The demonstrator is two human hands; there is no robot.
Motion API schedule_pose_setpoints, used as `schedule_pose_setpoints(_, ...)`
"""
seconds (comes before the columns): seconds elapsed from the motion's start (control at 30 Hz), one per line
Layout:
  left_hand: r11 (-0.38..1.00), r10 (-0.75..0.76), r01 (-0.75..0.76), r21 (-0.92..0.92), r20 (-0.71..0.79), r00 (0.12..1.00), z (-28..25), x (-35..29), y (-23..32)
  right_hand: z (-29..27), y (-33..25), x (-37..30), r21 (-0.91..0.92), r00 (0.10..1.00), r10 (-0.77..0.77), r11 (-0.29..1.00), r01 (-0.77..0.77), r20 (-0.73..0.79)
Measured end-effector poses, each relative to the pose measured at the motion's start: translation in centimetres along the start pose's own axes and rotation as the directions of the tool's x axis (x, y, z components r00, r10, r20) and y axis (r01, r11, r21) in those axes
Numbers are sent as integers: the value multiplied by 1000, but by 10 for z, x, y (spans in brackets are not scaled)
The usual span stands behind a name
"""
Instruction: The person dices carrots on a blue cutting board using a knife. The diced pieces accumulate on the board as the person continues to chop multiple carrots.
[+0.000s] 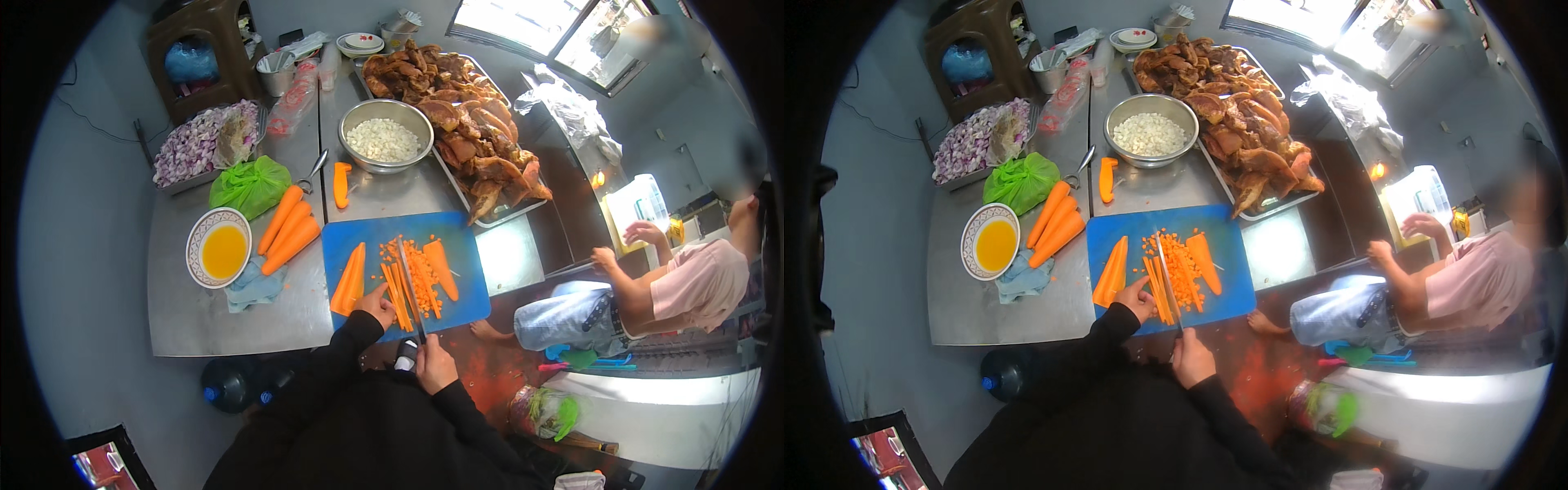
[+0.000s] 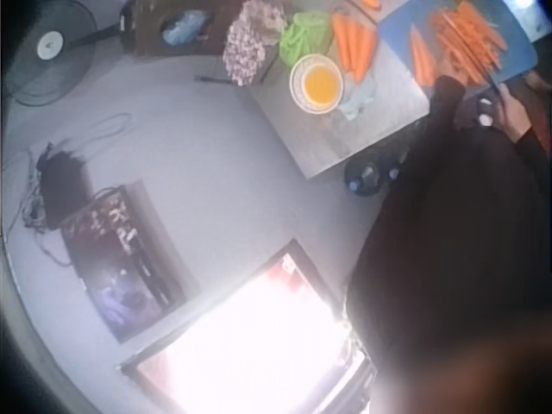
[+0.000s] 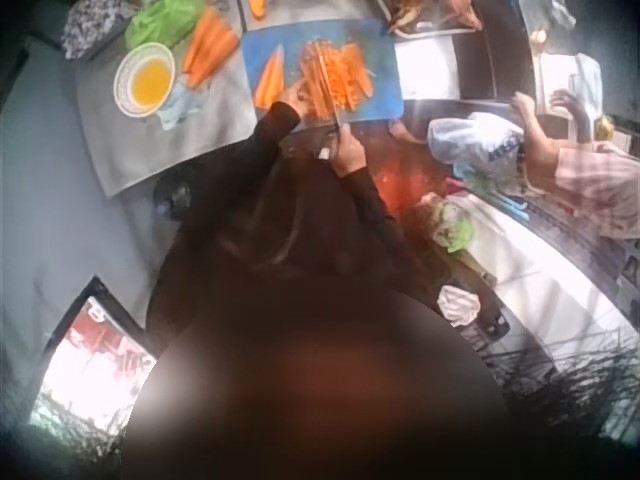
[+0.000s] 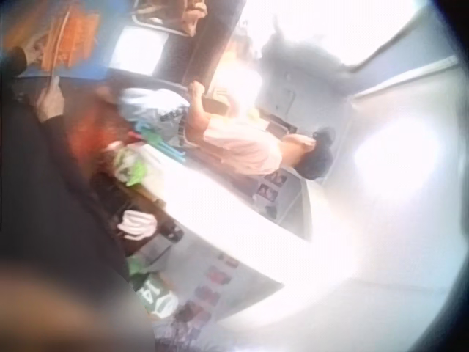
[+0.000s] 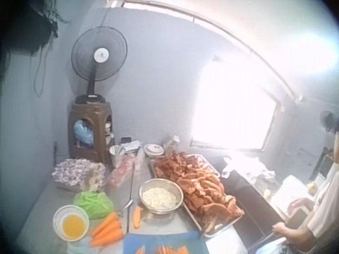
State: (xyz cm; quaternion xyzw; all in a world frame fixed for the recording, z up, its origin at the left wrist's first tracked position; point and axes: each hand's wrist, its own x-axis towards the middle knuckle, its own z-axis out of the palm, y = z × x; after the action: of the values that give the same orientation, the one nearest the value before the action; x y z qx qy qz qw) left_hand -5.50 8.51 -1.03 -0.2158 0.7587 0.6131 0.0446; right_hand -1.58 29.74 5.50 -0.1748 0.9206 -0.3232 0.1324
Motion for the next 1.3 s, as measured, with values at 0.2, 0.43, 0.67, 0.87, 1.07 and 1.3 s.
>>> schedule_pose_setpoints(0.2,764,487,-412,497,-23,873,-4,14,33,-27,17,2,116,974,79,992,-56,-210)
schedule_pose_setpoints(0.43,241,514,-639,730,462,723,24,90,83,-60,68,-12,201,925,162,975,-96,-344)
schedule_pose_setpoints(0.67,245,489,-803,544,645,587,2,98,95,-64,77,-27,277,927,275,939,-203,-254)
schedule_pose_setpoints(0.87,307,473,-785,538,630,617,-13,86,87,-58,71,-25,290,952,209,947,-139,-224)
schedule_pose_setpoints(1.07,195,471,-760,620,621,626,8,85,87,-50,68,-18,272,966,202,950,-154,-159)
schedule_pose_setpoints(1.3,298,450,-816,495,681,578,-13,82,97,-48,70,-24,275,969,175,954,-123,-176)
